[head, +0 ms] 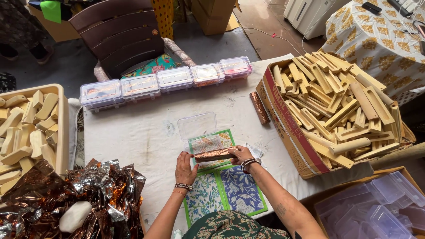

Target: Wrapping wooden sticks in metallic foil and placing them into plastic boxes for packaging.

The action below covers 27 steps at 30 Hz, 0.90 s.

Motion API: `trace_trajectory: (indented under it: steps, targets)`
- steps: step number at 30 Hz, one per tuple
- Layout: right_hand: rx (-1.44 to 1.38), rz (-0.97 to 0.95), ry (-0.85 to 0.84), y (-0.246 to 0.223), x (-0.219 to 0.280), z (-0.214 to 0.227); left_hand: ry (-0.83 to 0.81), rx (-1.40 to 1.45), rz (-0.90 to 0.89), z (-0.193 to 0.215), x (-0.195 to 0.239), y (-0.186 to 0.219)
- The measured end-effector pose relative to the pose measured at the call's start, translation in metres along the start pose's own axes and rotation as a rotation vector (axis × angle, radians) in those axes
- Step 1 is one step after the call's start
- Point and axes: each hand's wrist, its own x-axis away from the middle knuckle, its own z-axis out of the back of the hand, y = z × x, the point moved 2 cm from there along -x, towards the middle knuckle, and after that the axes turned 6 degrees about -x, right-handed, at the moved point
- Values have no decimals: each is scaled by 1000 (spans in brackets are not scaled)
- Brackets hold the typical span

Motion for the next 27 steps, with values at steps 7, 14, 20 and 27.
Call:
trace_trajectory:
  steps: [7,14,20,27]
  targets:
    - [152,-172,-71,-2,-15,-33,-107,38,132,-25,13,-37]
    - [113,-55,-95,-1,-21,-29,-73,42,169,-18,8,-39]
    - [103,51,-78,5,-28,-24,-92,60,258,-7,3,-26]
    - [403,34,-144,5,-44,-19,-173,40,379,-20,-1,-34]
